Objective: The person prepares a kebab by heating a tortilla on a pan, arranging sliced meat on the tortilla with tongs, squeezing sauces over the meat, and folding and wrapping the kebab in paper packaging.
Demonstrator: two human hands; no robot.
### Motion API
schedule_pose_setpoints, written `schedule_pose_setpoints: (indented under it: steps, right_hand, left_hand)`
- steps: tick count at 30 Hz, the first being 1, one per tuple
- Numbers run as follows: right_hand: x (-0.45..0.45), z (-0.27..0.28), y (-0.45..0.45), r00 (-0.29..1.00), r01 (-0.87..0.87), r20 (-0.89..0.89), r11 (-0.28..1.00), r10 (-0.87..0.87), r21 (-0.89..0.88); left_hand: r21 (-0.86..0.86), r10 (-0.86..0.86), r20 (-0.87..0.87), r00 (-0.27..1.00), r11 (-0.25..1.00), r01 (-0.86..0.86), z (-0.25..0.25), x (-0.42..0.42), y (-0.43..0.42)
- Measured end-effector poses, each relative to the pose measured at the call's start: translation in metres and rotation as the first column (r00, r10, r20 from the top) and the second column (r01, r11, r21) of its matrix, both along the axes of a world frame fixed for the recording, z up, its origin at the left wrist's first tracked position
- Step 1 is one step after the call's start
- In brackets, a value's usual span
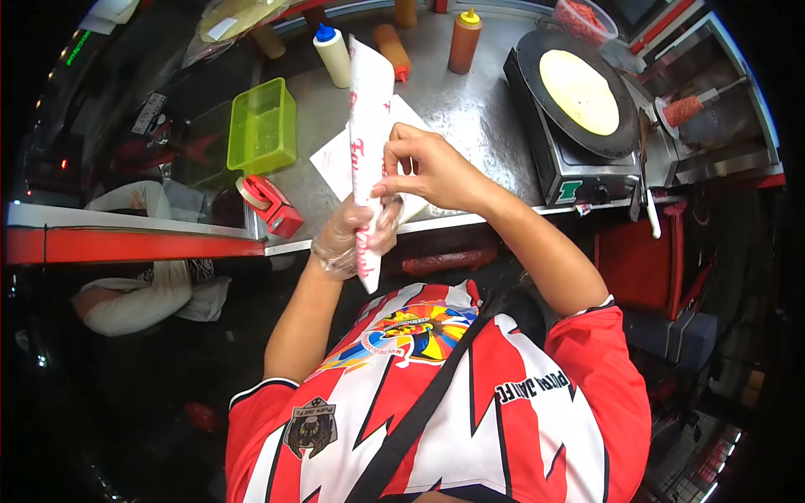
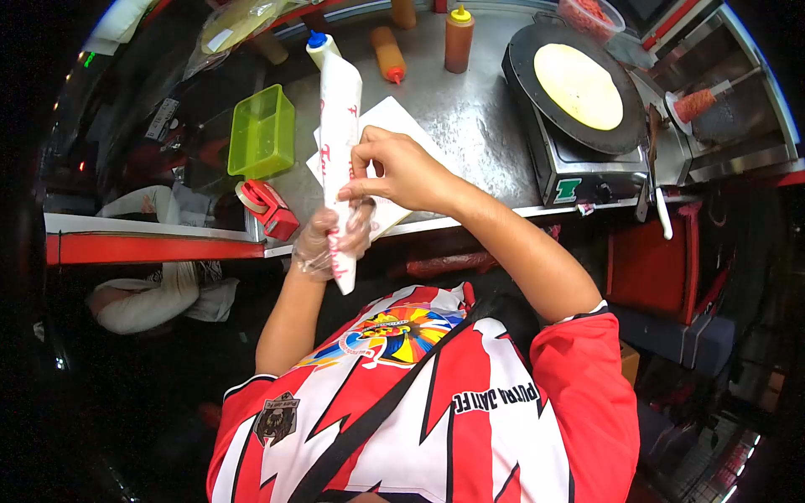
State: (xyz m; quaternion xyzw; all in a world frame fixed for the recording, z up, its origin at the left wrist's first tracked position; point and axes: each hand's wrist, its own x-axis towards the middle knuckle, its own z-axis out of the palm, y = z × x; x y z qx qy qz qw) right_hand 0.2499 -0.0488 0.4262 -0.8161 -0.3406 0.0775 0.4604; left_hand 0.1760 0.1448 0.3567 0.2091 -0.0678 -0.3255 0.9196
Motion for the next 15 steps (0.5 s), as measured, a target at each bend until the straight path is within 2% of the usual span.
schedule_pose_setpoints:
  steps: [1,3,4,6,7,8,9,10,11,13,14,15]
  right_hand:
    - [0.001,-0.001,-0.004,1.0,-0.005,0.004,0.999,0.005,0.033]
    - [0.004,-0.014,-0.013,1.0,-0.02,0.01,0.995,0.019,0.096]
    - [0.005,-0.02,-0.017,0.998,-0.044,0.038,0.996,0.041,0.079]
    - [0.003,-0.035,-0.021,0.991,0.032,-0.137,0.967,0.003,0.253]
    - [0.002,-0.041,-0.022,0.975,0.078,-0.223,0.941,-0.003,0.328]
    - [-0.003,-0.046,-0.019,0.923,0.197,-0.384,0.861,-0.001,0.469]
    - [-0.006,-0.043,-0.01,0.904,0.289,-0.422,0.819,-0.065,0.495]
    - [-0.01,-0.04,-0.003,0.884,0.365,-0.435,0.83,-0.168,0.422]
    - [-0.015,-0.035,0.006,0.854,0.444,-0.443,0.827,-0.273,0.345]
    - [-0.017,-0.045,0.021,0.846,0.457,-0.447,0.825,-0.289,0.331]
    - [-0.015,-0.055,0.024,0.844,0.46,-0.45,0.825,-0.292,0.328]
    - [-0.013,-0.062,0.029,0.868,0.416,-0.433,0.833,-0.244,0.364]
  left_hand:
    - [-0.176,-0.099,-0.005,0.995,0.98,0.096,-0.002,0.0,-0.002]
    - [-0.277,-0.187,-0.013,0.982,0.945,0.176,-0.004,0.0,-0.007]
    - [-0.213,-0.156,-0.012,0.988,0.965,0.15,-0.004,-0.001,-0.008]
    - [-0.083,-0.098,-0.008,0.995,0.992,0.097,-0.004,-0.004,-0.009]
    - [0.062,-0.021,0.011,1.0,0.998,0.021,-0.001,-0.006,-0.009]
    - [0.328,0.042,0.107,0.993,0.942,-0.076,0.002,-0.005,-0.012]
    - [0.561,0.079,0.209,0.975,0.807,-0.186,0.004,-0.004,-0.014]
    - [0.704,-0.034,0.396,0.918,0.652,-0.28,-0.013,0.002,-0.014]
    - [0.663,0.051,0.373,0.927,0.684,-0.304,-0.019,-0.001,-0.013]
    - [0.579,0.214,0.314,0.925,0.729,-0.365,-0.015,-0.004,-0.014]
    - [0.454,0.256,0.205,0.945,0.83,-0.323,-0.016,-0.004,-0.013]
    - [0.466,0.264,0.189,0.946,0.823,-0.323,-0.017,-0.004,-0.006]
